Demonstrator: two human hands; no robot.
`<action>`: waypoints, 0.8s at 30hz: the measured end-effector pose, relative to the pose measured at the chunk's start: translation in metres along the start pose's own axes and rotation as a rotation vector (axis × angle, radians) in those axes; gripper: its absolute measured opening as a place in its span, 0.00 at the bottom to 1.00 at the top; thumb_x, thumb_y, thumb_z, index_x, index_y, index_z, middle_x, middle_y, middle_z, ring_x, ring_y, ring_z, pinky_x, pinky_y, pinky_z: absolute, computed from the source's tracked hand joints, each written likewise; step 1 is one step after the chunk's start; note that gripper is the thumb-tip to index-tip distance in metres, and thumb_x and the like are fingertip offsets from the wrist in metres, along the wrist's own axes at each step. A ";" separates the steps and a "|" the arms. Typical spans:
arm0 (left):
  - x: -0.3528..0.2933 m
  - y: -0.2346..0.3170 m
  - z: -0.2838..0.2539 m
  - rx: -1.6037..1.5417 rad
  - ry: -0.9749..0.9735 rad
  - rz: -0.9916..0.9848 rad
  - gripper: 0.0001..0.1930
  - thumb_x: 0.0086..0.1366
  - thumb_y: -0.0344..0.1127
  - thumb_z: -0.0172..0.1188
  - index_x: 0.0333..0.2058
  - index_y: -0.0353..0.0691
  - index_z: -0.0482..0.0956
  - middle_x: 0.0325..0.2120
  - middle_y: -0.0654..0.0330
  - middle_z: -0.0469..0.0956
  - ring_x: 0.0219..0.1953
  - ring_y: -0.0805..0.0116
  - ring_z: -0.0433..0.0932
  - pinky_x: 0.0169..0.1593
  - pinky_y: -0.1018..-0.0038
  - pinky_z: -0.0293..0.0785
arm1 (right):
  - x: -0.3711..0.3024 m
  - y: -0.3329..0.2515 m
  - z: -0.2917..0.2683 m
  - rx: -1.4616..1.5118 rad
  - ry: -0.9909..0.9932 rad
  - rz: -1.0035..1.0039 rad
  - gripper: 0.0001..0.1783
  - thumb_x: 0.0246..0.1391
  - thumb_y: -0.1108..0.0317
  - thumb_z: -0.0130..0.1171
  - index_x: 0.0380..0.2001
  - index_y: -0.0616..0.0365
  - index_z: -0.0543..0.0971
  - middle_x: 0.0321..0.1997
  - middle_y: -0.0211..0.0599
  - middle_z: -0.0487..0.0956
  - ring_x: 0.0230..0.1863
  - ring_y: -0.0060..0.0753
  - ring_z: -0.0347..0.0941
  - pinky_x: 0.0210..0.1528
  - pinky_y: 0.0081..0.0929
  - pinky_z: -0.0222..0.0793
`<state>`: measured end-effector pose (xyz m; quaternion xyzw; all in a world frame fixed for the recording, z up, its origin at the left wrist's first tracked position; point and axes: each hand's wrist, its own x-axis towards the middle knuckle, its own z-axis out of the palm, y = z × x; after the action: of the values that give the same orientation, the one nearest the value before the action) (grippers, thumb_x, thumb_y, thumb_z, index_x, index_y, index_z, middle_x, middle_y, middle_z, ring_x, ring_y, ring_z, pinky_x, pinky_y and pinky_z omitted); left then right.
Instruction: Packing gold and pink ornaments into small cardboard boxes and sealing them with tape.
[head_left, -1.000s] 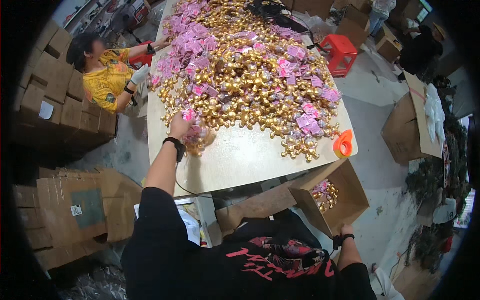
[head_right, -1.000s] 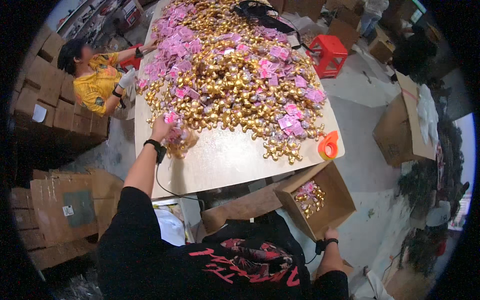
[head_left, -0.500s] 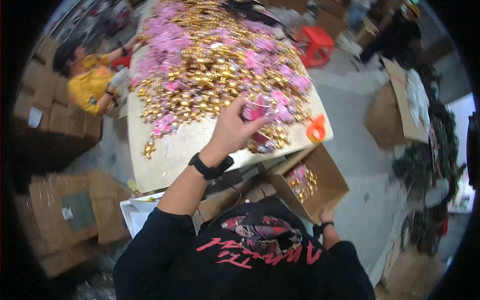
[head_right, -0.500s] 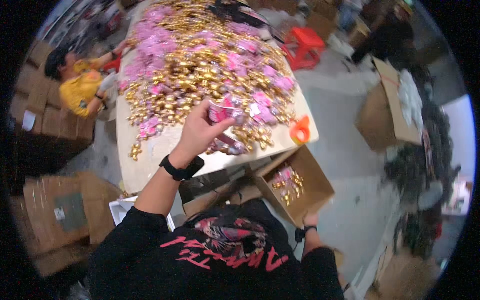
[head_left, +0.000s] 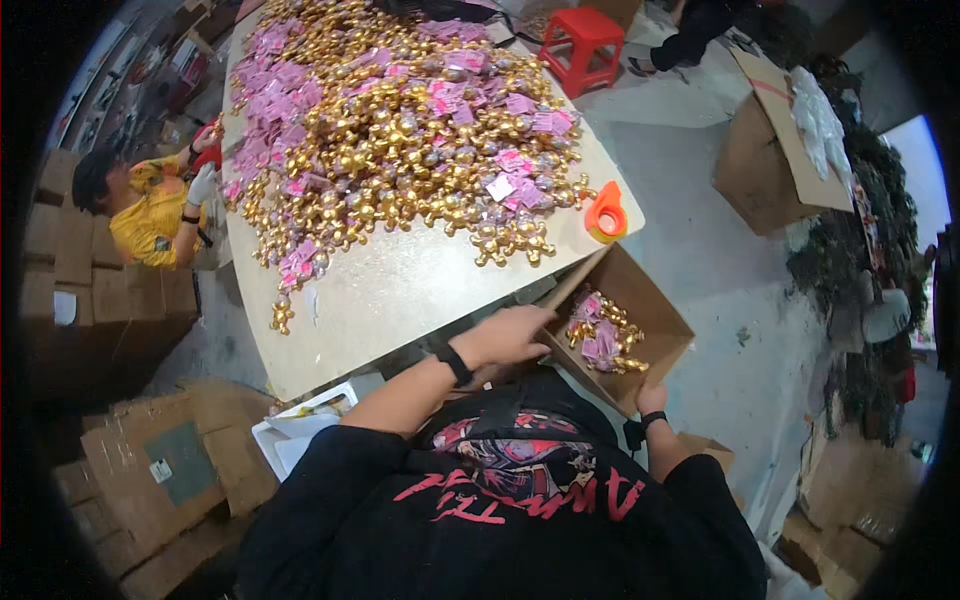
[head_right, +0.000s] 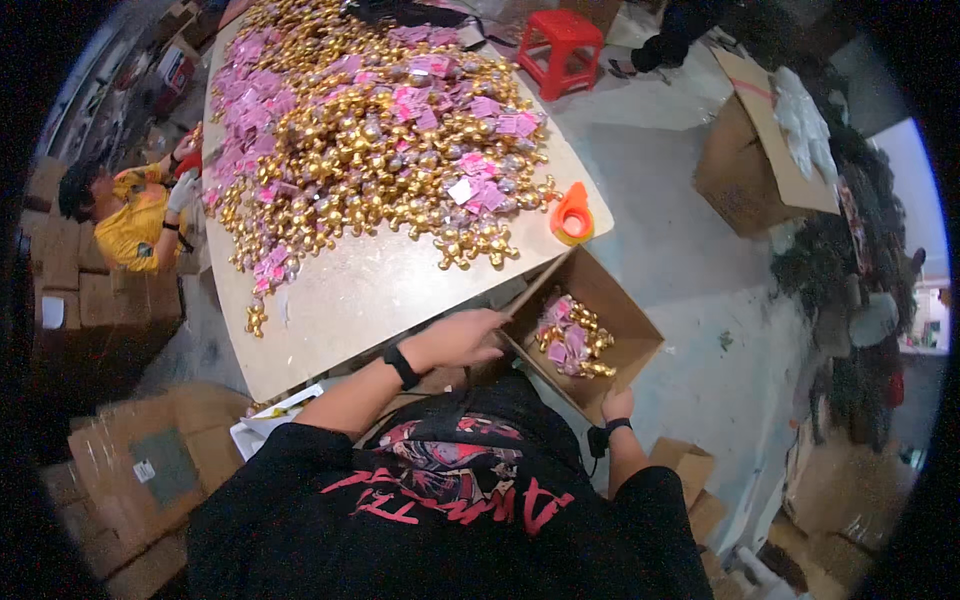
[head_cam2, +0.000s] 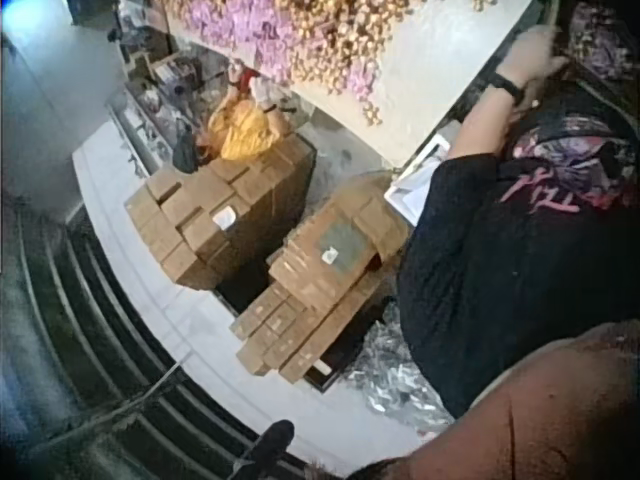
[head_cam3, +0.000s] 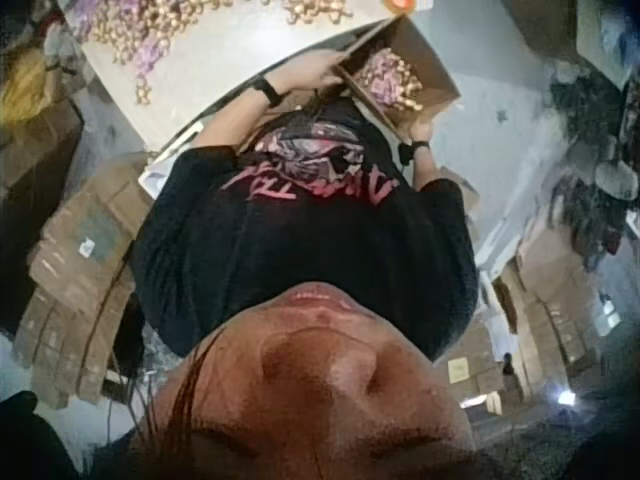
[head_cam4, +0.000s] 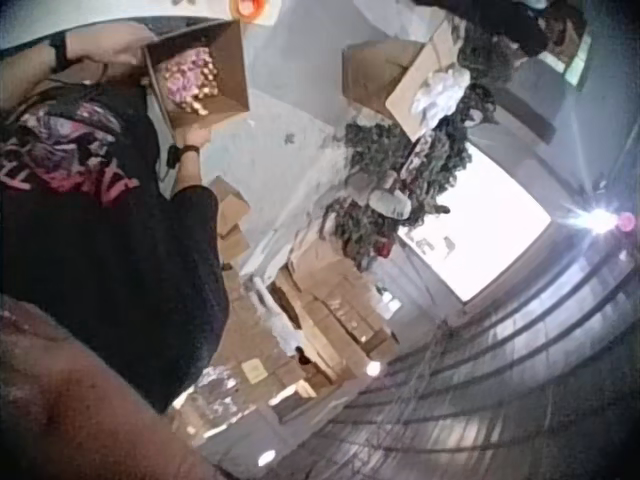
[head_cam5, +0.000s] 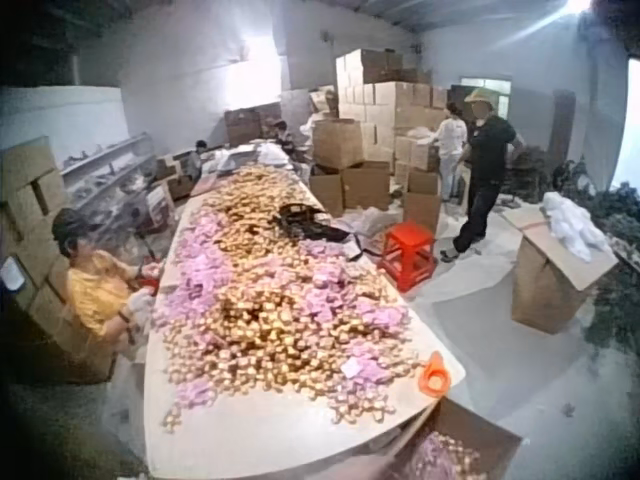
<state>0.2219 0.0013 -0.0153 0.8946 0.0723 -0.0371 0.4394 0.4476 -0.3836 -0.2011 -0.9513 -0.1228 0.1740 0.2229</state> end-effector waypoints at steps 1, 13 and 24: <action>-0.022 -0.024 -0.005 0.046 0.016 -0.147 0.29 0.60 0.45 0.61 0.56 0.37 0.67 0.49 0.45 0.73 0.51 0.45 0.72 0.55 0.57 0.68 | -0.002 -0.018 0.001 0.007 -0.036 -0.015 0.15 0.55 0.63 0.53 0.36 0.67 0.77 0.36 0.61 0.78 0.43 0.62 0.74 0.43 0.48 0.68; -0.309 -0.291 -0.100 0.473 0.798 -1.467 0.38 0.56 0.42 0.64 0.59 0.29 0.58 0.57 0.38 0.61 0.58 0.39 0.63 0.57 0.54 0.67 | 0.028 0.019 0.004 0.019 -0.158 -0.147 0.16 0.54 0.67 0.54 0.41 0.70 0.77 0.40 0.55 0.81 0.42 0.56 0.77 0.44 0.44 0.72; -0.304 -0.330 -0.133 -0.009 0.905 -1.383 0.14 0.55 0.41 0.61 0.36 0.38 0.83 0.37 0.46 0.81 0.43 0.49 0.80 0.49 0.61 0.74 | 0.044 -0.019 -0.022 -1.229 -0.768 -0.541 0.15 0.55 0.63 0.50 0.38 0.59 0.82 0.41 0.54 0.81 0.43 0.58 0.77 0.47 0.48 0.72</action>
<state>-0.1316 0.2760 -0.1522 0.5746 0.7768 0.0647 0.2495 0.4928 -0.3614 -0.1860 -0.7139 -0.4942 0.3320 -0.3687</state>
